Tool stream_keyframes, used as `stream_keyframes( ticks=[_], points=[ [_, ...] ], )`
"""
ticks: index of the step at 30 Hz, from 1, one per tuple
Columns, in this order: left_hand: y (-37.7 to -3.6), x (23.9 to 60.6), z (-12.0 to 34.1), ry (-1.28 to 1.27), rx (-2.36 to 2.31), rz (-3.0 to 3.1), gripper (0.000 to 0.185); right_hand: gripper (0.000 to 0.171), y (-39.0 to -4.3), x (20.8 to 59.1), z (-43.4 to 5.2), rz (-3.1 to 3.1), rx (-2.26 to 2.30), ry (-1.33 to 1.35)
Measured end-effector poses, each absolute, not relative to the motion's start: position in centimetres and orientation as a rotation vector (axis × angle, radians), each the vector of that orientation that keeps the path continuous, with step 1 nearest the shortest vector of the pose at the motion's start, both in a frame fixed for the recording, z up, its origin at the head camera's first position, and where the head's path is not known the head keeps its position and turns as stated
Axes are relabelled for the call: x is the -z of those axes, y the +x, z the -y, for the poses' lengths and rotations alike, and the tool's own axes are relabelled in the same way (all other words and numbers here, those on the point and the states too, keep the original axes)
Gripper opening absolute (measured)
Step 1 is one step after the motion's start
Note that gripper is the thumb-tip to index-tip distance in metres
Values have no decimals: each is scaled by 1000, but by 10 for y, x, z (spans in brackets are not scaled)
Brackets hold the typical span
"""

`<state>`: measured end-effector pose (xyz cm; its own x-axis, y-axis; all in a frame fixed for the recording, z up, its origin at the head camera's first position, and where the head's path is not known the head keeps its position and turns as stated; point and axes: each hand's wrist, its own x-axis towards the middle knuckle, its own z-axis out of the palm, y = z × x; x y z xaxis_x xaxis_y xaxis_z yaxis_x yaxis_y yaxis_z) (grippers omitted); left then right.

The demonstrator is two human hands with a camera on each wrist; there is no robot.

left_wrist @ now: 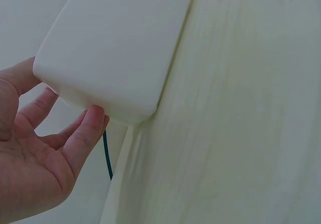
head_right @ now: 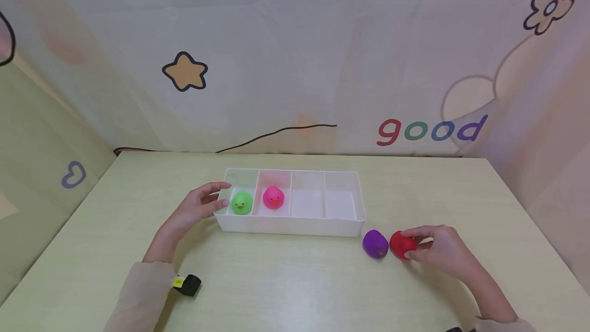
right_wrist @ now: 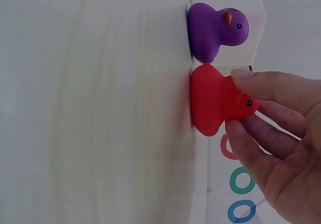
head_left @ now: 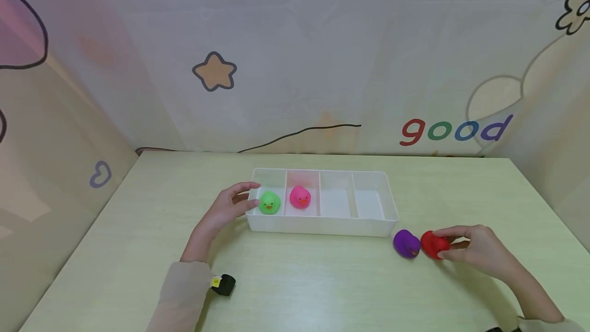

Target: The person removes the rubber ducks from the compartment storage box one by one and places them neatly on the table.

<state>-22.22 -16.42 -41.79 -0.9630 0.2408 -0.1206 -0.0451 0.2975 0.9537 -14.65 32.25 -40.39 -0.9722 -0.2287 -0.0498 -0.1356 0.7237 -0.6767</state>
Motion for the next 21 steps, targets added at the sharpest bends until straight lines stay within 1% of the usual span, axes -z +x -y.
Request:
stream_keyframes(
  ticks=[11,16,21],
  points=[
    [-222,417,164,178,-1737,-2307,48,41,-147,406,-322,-2768,1115,-287],
    [-222,418,164,175,-1731,-2313,47,39,-146,405,-320,-2899,1081,-414],
    [-222,418,164,165,-1723,-2318,47,43,-147,398,-317,-2984,1082,-510]
  ],
)
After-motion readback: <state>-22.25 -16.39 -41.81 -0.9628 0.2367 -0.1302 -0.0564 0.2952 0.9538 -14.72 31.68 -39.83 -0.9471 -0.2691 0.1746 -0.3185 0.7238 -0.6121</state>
